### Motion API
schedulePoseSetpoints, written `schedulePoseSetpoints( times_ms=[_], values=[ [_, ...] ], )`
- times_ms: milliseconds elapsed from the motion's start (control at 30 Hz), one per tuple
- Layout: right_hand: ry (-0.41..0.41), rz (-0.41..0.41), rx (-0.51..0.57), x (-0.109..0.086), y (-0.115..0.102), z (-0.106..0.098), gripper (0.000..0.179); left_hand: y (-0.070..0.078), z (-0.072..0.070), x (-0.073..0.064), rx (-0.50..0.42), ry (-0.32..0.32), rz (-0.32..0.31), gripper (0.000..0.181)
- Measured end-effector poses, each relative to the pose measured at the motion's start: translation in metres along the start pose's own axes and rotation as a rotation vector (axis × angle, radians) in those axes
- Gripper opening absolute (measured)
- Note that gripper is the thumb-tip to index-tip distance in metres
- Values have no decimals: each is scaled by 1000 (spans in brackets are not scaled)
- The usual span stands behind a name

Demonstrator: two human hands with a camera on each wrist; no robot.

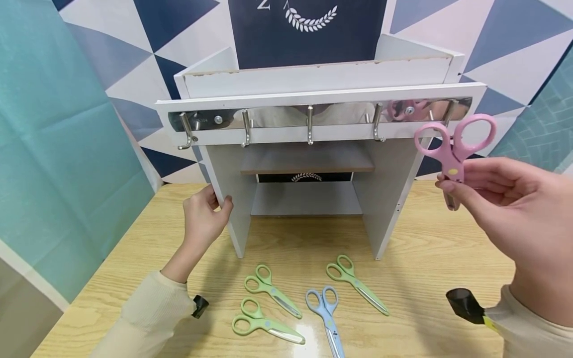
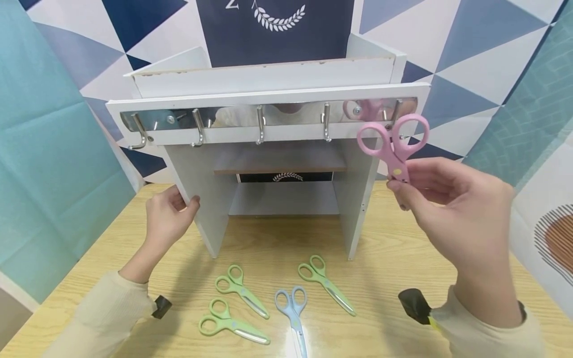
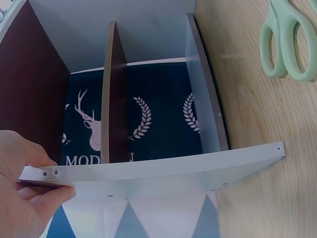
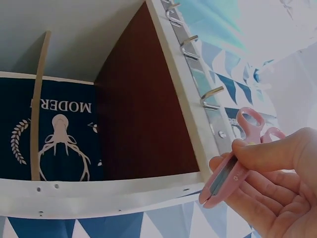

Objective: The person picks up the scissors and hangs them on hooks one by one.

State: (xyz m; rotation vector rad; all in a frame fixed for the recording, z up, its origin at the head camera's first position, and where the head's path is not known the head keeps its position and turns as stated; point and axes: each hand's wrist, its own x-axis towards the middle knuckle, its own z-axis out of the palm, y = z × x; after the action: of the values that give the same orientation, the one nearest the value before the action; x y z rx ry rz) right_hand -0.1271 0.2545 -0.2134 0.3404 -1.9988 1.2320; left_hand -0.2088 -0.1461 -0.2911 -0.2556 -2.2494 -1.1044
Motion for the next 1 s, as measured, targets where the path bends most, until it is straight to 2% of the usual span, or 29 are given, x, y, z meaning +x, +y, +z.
schedulePoseSetpoints(
  times_ms=[67,200,333,533,767,1000],
  values=[
    [13,24,-44,0,-2,3,26,0,0,0,1,1,-2,25],
    [50,78,-60,-2,-6,11,24,-1,0,-1,7,6,11,24],
    [41,132,-79,-3,-5,15,25,0,0,-1,0,7,18,24],
    [13,146,-39,-2,-2,19,25,0,0,-1,-19,0,9,26],
    [-11,160,123,0,3,21,22,-1,0,-2,-22,3,11,26],
    [-39,164,148,1,7,23,20,-1,0,-2,-21,7,9,26]
  ],
)
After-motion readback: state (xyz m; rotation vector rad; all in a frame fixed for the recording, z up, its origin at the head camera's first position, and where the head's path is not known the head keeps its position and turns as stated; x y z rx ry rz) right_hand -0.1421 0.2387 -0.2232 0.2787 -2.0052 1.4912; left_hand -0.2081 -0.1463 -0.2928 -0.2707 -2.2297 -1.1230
